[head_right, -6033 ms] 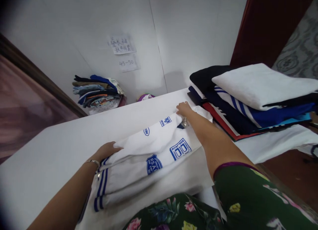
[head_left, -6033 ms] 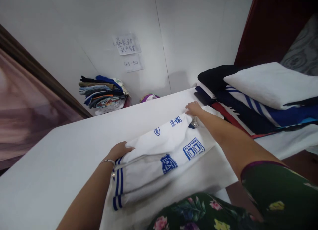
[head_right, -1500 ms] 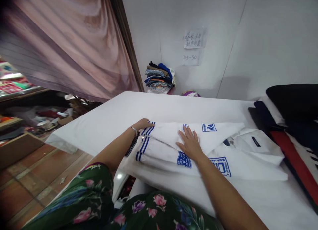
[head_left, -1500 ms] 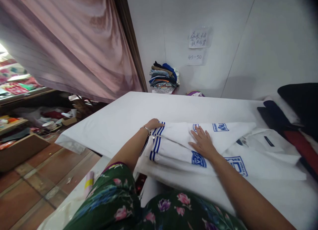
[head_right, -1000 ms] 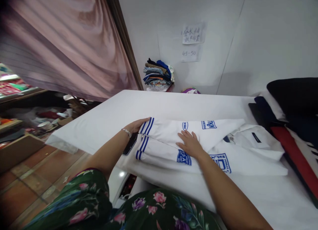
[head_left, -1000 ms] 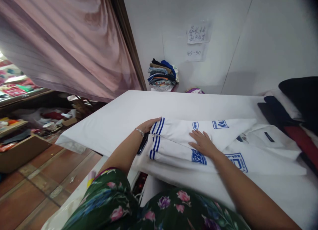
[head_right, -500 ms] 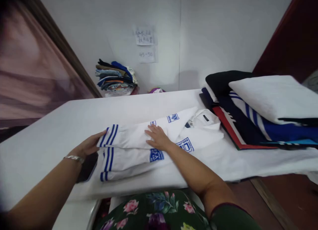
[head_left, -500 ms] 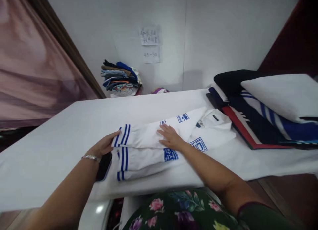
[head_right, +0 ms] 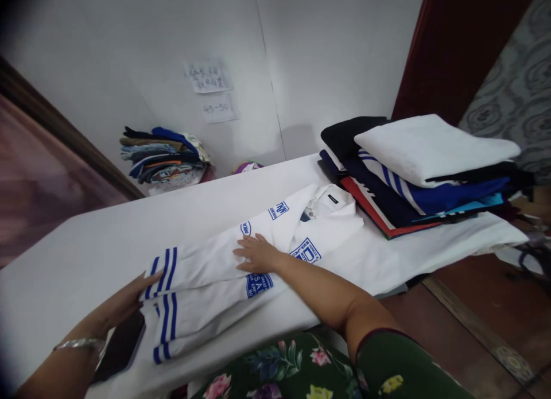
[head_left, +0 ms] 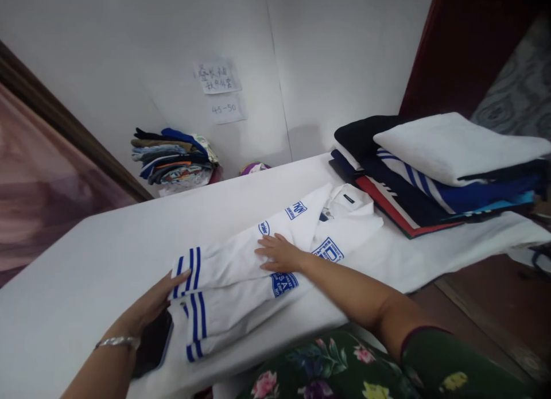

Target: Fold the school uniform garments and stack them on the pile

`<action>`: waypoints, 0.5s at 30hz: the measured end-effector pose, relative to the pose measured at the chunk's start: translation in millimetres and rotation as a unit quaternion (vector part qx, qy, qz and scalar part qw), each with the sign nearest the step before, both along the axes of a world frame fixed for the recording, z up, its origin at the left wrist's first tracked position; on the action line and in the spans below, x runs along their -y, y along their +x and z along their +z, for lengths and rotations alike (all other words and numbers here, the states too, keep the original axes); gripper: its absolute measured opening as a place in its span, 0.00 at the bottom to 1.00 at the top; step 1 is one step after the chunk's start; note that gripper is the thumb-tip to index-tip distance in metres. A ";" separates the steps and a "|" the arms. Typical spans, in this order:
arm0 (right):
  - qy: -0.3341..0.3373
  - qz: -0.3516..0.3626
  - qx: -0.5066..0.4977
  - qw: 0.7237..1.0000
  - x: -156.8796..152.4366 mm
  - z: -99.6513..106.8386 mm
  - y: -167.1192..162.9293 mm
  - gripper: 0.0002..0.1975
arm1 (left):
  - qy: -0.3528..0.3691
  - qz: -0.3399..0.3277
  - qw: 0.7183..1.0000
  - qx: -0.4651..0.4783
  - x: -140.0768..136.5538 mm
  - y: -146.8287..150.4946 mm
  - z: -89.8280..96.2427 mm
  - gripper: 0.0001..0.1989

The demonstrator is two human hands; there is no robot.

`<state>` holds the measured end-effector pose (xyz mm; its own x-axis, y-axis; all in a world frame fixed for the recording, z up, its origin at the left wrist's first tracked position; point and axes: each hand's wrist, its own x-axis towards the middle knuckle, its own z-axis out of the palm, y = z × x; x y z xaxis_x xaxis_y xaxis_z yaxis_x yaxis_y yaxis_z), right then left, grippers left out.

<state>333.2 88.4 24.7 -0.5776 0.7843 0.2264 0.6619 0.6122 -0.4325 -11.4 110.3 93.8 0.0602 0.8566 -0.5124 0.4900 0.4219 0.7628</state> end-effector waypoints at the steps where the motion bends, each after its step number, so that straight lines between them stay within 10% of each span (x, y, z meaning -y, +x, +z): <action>1: 0.019 -0.008 -0.008 1.000 1.2 1.3 -1.3 0.30 | 0.015 -0.004 1.000 0.007 1.2 0.4 -1.2 0.13; 9: -0.023 0.044 0.076 0.996 6.8 1.5 -14.4 0.33 | 0.107 0.052 0.992 0.033 13.0 20.3 0.7 0.31; 15: -0.049 0.041 0.030 0.997 5.6 -0.6 -13.0 0.35 | 0.135 0.124 0.976 0.121 25.8 55.7 37.5 0.24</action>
